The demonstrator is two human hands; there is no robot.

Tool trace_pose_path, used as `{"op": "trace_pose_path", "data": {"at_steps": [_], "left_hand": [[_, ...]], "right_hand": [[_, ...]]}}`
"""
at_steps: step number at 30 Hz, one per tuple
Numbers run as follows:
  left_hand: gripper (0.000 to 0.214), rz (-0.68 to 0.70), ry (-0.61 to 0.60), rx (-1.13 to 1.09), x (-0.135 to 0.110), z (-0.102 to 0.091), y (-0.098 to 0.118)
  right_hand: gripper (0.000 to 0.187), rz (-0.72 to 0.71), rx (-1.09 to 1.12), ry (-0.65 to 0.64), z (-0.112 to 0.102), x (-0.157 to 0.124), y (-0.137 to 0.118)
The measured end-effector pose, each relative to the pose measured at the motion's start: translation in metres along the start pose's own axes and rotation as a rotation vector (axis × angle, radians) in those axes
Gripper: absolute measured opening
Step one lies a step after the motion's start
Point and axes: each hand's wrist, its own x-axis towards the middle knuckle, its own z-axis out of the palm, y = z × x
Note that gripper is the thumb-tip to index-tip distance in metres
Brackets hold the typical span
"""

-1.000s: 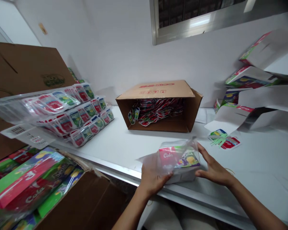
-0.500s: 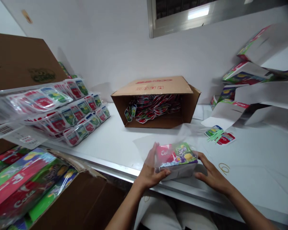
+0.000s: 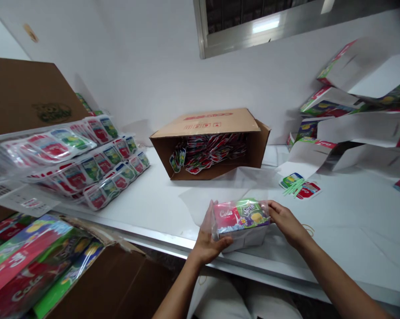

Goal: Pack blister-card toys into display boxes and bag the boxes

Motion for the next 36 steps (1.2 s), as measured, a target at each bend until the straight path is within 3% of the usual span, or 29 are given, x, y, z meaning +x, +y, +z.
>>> {"op": "trace_pose_path", "data": {"at_steps": [2, 5, 9, 12, 18, 22, 26, 28, 30, 33, 36], "left_hand": [[0.108, 0.019, 0.008, 0.011, 0.001, -0.001, -0.003], [0.109, 0.034, 0.002, 0.075, 0.002, -0.002, -0.006], [0.106, 0.023, 0.002, 0.096, 0.001, -0.004, -0.008], [0.103, 0.036, 0.008, 0.141, 0.0, -0.005, -0.01], [0.104, 0.098, 0.016, 0.261, -0.002, -0.007, -0.004], [0.1, 0.132, 0.021, 0.281, 0.003, -0.005, 0.005], [0.094, 0.111, 0.034, 0.271, 0.004, -0.002, 0.005], [0.095, 0.109, 0.035, 0.271, 0.003, -0.001, 0.002], [0.092, 0.111, 0.042, 0.292, 0.001, 0.0, -0.003], [0.086, 0.099, 0.051, 0.322, 0.001, 0.002, -0.008], [0.084, 0.109, 0.044, 0.334, 0.002, 0.004, -0.012]], "right_hand": [[0.051, -0.017, -0.02, -0.019, -0.001, 0.001, 0.004], [0.057, -0.118, -0.172, 0.069, -0.001, 0.008, 0.005], [0.037, -0.348, -0.532, 0.104, 0.002, 0.018, 0.001], [0.037, -0.482, -0.721, 0.057, 0.004, 0.019, 0.003], [0.033, -0.616, -0.83, 0.128, -0.007, 0.004, 0.026], [0.032, -0.536, -0.806, 0.03, -0.02, -0.007, 0.03], [0.042, -0.366, -0.562, 0.092, -0.022, -0.017, 0.017], [0.051, -0.326, -0.382, 0.079, -0.015, -0.023, 0.009], [0.057, -0.294, -0.281, -0.027, -0.005, -0.032, 0.003], [0.062, -0.229, -0.28, -0.124, 0.012, -0.044, 0.003], [0.064, -0.174, -0.35, -0.107, 0.019, -0.052, 0.015]]}}
